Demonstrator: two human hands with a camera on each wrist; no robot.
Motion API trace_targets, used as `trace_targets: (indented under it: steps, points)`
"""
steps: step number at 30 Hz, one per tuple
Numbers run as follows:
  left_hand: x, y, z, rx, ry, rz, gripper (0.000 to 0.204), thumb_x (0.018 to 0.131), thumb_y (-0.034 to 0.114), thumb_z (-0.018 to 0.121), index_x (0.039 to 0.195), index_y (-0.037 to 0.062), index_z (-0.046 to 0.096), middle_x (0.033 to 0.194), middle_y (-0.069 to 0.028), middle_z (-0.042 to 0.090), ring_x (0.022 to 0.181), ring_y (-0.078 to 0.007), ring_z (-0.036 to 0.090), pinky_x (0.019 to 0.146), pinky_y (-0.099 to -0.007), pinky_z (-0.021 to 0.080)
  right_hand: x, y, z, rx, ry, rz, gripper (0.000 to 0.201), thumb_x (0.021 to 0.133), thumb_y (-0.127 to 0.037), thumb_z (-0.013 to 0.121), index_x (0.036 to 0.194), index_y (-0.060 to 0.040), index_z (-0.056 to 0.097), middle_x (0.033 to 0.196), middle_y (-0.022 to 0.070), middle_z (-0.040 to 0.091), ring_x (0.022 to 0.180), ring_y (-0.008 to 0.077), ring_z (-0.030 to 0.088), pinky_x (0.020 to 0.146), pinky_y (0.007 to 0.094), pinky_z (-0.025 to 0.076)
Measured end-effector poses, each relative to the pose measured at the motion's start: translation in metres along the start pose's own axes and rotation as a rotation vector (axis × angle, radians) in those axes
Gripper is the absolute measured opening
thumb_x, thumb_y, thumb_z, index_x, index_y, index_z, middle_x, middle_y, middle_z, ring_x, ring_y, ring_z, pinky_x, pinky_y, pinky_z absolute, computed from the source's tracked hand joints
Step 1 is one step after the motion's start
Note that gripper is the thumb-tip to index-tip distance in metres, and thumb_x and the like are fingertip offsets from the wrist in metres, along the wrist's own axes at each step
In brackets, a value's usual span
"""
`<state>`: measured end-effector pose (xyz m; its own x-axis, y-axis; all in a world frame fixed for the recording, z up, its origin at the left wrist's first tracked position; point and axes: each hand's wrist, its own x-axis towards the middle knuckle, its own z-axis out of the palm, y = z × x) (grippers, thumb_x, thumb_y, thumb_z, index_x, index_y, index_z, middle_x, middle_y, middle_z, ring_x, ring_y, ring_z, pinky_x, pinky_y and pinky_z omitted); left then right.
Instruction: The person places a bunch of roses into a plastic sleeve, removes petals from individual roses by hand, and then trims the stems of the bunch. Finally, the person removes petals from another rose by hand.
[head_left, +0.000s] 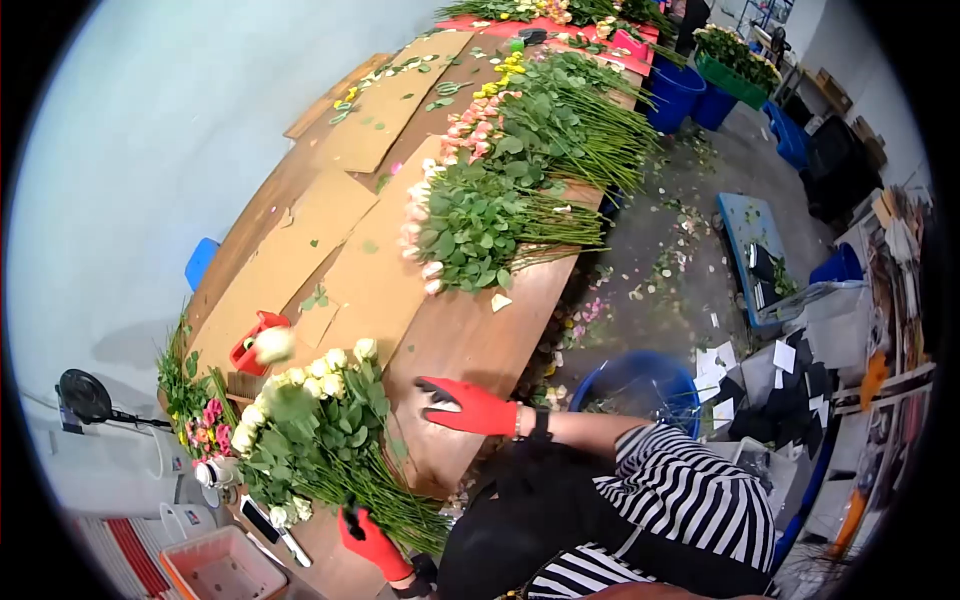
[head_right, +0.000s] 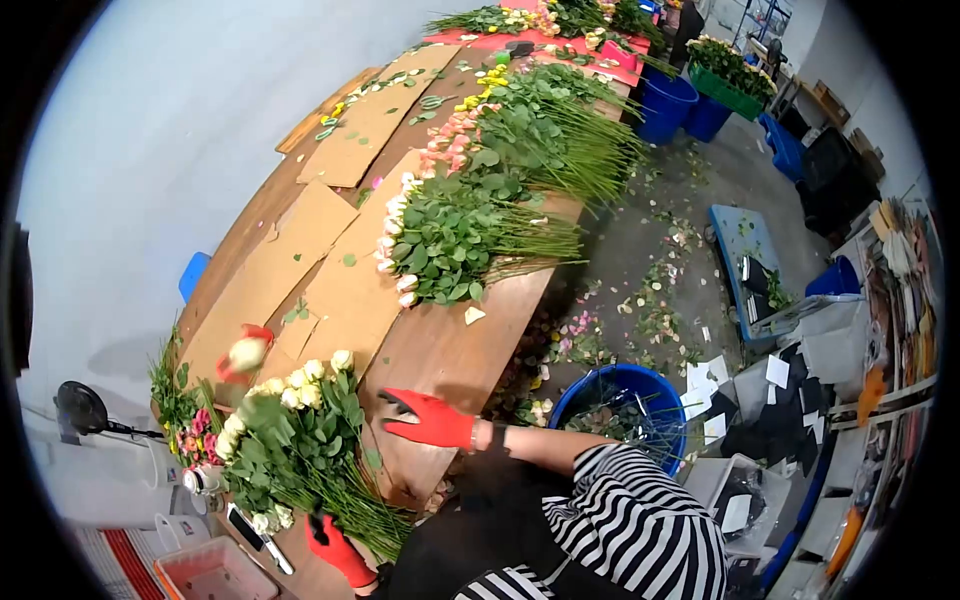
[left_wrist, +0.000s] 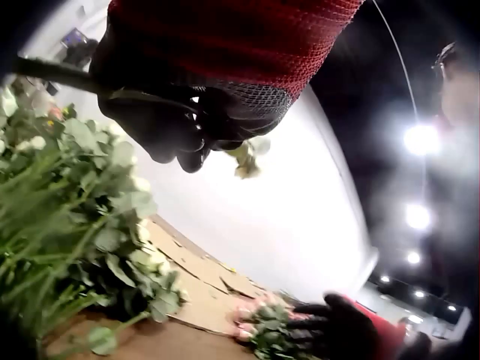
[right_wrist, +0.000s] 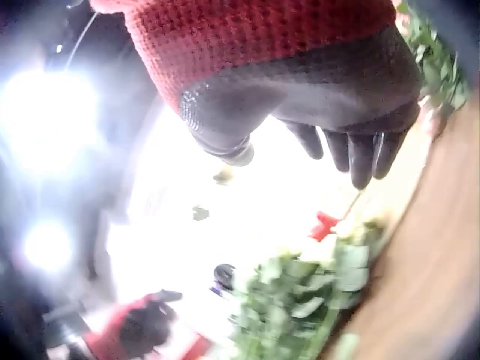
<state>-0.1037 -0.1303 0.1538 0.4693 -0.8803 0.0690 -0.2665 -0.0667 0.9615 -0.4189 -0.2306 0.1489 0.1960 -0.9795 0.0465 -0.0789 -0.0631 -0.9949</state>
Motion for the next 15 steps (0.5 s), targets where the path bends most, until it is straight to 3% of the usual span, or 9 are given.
trace_targets:
  steps: [1,2,4,5,7,8,11,14,15]
  points:
    - [-0.007,-0.001,0.003,0.028,-0.058,-0.01,0.032,0.086,0.003,0.061,0.117,-0.0075,0.06,0.091,-0.0046,0.063,0.072,-0.0106,0.053,0.063,-0.0243,0.043,0.01,-0.002,0.014,0.347,-0.078,0.023,0.066,0.092,-0.038,0.064,0.145,-0.008,0.037,0.129,0.0151,0.057,0.111,0.0237,0.059,0.093,0.0369,0.048]
    - [-0.016,0.015,0.016,0.037,-0.096,0.027,0.034,0.084,0.002,0.063,0.116,-0.0086,0.059,0.092,-0.0056,0.062,0.075,-0.0122,0.055,0.068,-0.0259,0.046,0.016,-0.021,0.025,0.409,-0.068,-0.05,0.069,0.093,-0.035,0.064,0.148,-0.0098,0.032,0.113,0.0064,0.064,0.093,0.0111,0.061,0.078,0.0282,0.051]
    - [-0.029,-0.012,0.023,0.12,-0.17,0.044,0.034,0.081,0.003,0.068,0.112,-0.007,0.063,0.098,-0.0126,0.066,0.085,-0.0206,0.061,0.076,-0.0324,0.049,0.017,-0.017,0.032,0.46,-0.06,0.143,0.065,0.092,-0.035,0.065,0.145,-0.0099,0.037,0.098,0.0005,0.063,0.078,0.0064,0.056,0.065,0.0241,0.047]
    - [-0.036,0.011,0.036,0.289,-0.232,0.233,0.035,0.078,0.004,0.071,0.112,-0.0043,0.064,0.1,-0.0161,0.066,0.088,-0.0259,0.062,0.08,-0.035,0.049,0.019,-0.016,0.04,0.491,-0.073,0.247,0.063,0.092,-0.035,0.065,0.144,-0.01,0.039,0.091,-0.0024,0.063,0.071,0.004,0.054,0.059,0.022,0.045]
    - [-0.049,0.047,0.053,0.273,-0.361,0.117,0.037,0.077,0.006,0.072,0.113,-0.0014,0.066,0.1,-0.0174,0.065,0.088,-0.0275,0.062,0.081,-0.0358,0.049,0.011,-0.028,0.031,0.463,0.004,0.247,0.047,0.092,-0.032,0.065,0.132,-0.0118,0.051,0.081,-0.0058,0.057,0.062,0.0023,0.046,0.052,0.0206,0.038]
    - [-0.054,0.036,0.055,0.331,-0.378,0.139,0.04,0.077,0.01,0.074,0.115,0.0017,0.066,0.104,-0.018,0.064,0.093,-0.0302,0.062,0.084,-0.0378,0.048,0.007,-0.035,0.027,0.448,0.042,0.247,0.04,0.092,-0.031,0.065,0.126,-0.0127,0.057,0.076,-0.0074,0.054,0.058,0.0015,0.043,0.048,0.0199,0.035]
    - [-0.045,0.051,0.063,0.534,-0.633,0.304,0.066,0.074,0.024,0.078,0.134,0.0107,0.054,0.132,-0.0178,0.051,0.122,-0.0359,0.046,0.101,-0.0439,0.039,0.001,-0.014,0.028,0.222,0.16,0.019,0.039,0.091,-0.017,0.063,0.123,0.0035,0.056,0.086,0.0039,0.064,0.071,0.0093,0.055,0.065,0.0262,0.048]
    - [-0.028,0.077,0.056,0.354,-0.482,0.243,0.059,0.076,0.016,0.076,0.131,0.0081,0.056,0.133,-0.0165,0.052,0.124,-0.0346,0.046,0.105,-0.0428,0.037,0.005,-0.01,0.028,0.246,0.033,-0.009,0.035,0.088,-0.012,0.063,0.119,0.0043,0.057,0.091,0.0117,0.068,0.077,0.0118,0.059,0.073,0.0292,0.049]
    - [-0.019,0.092,0.054,0.292,-0.423,0.228,0.054,0.078,0.012,0.073,0.129,0.0064,0.058,0.131,-0.016,0.055,0.124,-0.0333,0.048,0.104,-0.0418,0.038,0.004,-0.039,0.025,0.356,-0.054,0.006,0.033,0.087,-0.01,0.063,0.117,0.0048,0.058,0.093,0.0141,0.069,0.078,0.0121,0.06,0.074,0.0293,0.049]
